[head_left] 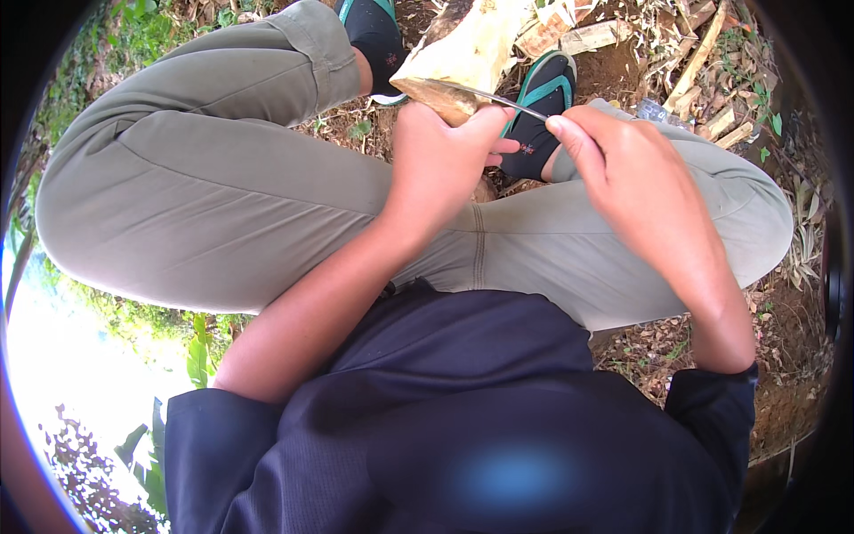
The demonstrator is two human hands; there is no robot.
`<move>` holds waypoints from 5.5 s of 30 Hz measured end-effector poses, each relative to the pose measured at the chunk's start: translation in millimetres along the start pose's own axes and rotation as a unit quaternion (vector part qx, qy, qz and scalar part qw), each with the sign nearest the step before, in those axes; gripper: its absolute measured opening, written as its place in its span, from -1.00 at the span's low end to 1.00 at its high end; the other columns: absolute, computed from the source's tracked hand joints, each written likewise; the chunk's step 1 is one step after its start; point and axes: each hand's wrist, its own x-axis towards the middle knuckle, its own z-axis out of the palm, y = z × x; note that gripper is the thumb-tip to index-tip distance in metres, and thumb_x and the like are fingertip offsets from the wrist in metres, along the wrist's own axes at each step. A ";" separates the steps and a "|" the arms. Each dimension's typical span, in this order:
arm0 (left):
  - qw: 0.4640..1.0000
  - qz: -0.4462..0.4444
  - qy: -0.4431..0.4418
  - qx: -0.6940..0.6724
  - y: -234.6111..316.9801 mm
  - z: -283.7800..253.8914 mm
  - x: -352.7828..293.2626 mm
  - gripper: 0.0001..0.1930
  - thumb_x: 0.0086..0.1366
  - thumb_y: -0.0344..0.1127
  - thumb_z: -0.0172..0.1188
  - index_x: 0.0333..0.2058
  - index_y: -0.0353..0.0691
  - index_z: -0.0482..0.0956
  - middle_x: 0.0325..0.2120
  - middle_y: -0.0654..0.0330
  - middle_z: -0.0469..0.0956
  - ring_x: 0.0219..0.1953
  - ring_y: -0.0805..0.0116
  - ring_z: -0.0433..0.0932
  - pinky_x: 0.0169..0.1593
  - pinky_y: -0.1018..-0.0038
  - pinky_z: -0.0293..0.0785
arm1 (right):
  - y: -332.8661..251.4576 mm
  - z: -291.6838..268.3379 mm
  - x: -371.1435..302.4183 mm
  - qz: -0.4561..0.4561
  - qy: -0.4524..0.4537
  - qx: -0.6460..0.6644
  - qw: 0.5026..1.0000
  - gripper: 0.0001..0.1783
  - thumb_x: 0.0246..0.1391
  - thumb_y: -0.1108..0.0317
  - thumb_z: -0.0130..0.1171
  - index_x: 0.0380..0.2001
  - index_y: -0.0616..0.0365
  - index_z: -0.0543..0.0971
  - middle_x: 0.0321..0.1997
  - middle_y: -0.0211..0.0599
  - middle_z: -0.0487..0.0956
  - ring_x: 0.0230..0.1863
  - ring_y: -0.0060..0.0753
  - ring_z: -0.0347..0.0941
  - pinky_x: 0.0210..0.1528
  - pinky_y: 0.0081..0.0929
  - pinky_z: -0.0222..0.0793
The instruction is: The person sits cross-legged on the ground and uses a knife to carve a piece of wood. They hold the wood in their left hand and carefully shave off thin strips with the knife in their right hand, occasionally adjusting their grip on the wood.
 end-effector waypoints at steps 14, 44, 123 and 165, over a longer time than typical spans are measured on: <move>0.995 0.010 -0.072 0.068 5.2 1.5 1.8 -0.62 0.33 -0.29 0.11 0.00 -0.46 0.54 -0.18 0.01 0.67 -0.23 0.25 0.71 -0.18 0.42 0.64 | 34.7 -12.1 15.2 -0.061 -0.048 0.135 0.988 -0.51 0.36 0.10 -0.05 -0.33 0.39 0.58 -0.48 -0.06 0.59 -0.40 -0.22 0.62 -0.27 -0.32 0.42; 0.994 -0.061 -0.094 -0.012 2.9 -14.2 -11.4 -0.47 0.40 -0.25 -0.13 0.25 -0.45 0.24 0.04 -0.19 0.54 -0.22 0.03 0.71 -0.22 0.32 0.66 | 57.5 -43.7 9.9 0.026 -0.167 0.146 0.975 -0.60 0.33 0.16 0.04 -0.38 0.33 0.58 -0.65 -0.10 0.33 -0.60 -0.23 0.22 -0.46 -0.27 0.17; 0.978 0.009 -0.183 0.103 -4.9 -12.2 -13.8 -0.42 0.57 -0.08 -0.18 0.38 -0.32 0.01 0.25 -0.16 0.35 0.25 0.05 0.44 0.21 0.18 0.47 | -16.1 49.5 -62.4 0.128 0.151 -0.140 0.970 -0.68 0.33 0.10 0.06 -0.45 0.04 0.46 -0.69 -0.33 0.44 -0.74 -0.28 0.48 -0.73 -0.37 0.34; 0.988 -0.020 -0.142 0.058 -25.3 -3.2 -1.8 -0.45 0.59 -0.10 -0.25 0.35 -0.40 0.04 0.23 -0.11 0.35 0.28 0.03 0.40 0.28 0.15 0.42 | -25.0 65.8 -49.3 0.176 0.177 -0.168 0.954 -0.69 0.31 0.12 0.07 -0.45 0.06 0.46 -0.62 -0.28 0.51 -0.68 -0.26 0.56 -0.69 -0.35 0.42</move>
